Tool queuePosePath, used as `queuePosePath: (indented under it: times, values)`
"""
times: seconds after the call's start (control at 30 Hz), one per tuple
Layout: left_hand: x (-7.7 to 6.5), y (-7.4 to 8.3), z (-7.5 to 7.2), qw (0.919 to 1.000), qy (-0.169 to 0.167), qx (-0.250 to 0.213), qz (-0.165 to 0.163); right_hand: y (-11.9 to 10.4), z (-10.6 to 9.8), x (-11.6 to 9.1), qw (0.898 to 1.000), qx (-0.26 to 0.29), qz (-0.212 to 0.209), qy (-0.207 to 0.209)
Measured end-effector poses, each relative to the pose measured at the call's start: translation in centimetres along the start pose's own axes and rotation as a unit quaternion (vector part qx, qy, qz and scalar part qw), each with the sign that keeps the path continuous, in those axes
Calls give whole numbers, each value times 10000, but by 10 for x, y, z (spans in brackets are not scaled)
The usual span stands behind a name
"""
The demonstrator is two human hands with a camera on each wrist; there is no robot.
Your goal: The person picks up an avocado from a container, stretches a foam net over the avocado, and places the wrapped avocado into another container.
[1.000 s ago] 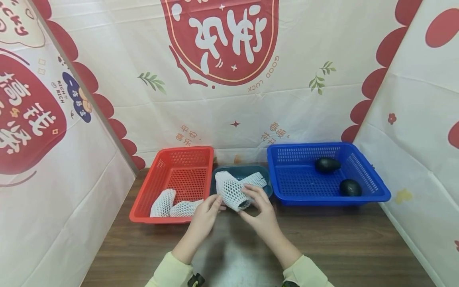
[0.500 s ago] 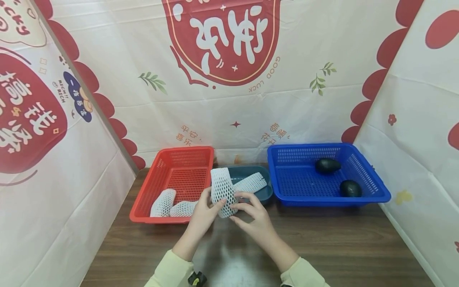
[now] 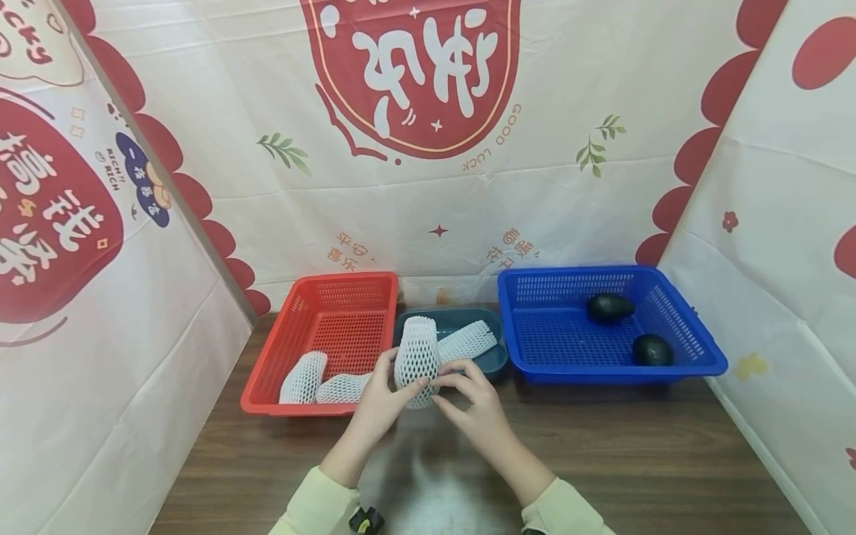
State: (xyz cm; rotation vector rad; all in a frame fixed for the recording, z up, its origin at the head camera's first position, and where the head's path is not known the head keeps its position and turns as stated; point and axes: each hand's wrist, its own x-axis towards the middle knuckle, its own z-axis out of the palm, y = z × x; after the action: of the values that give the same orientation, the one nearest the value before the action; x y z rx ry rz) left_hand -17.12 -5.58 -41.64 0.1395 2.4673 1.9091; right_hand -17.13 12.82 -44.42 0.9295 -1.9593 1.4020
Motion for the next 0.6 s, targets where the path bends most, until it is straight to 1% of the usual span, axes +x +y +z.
queuePosePath:
  times: [0.1, 0.23, 0.3, 0.4, 0.5, 0.6]
  values:
    - [0, -1, 0, 10000, 26, 75, 16, 1, 0, -1, 9998, 24, 177, -90]
    - [0, -2, -2, 10000, 6, -1, 58, 2, 2, -1, 9995, 29, 268, -185]
    - [0, -3, -5, 9999, 20, -3, 111, 2, 3, -1, 9991, 43, 317, -271]
    - [1, -4, -11, 9996, 126, 137, 224, -1, 5, 2, 9983, 37, 367, -449]
    - [1, -4, -18, 9988, 212, 311, 324, -11, 6, 9, 9973, 14, 408, -618]
    - [0, -4, -25, 9985, 238, 387, 299, -27, 6, 17, 9959, -22, 556, -718]
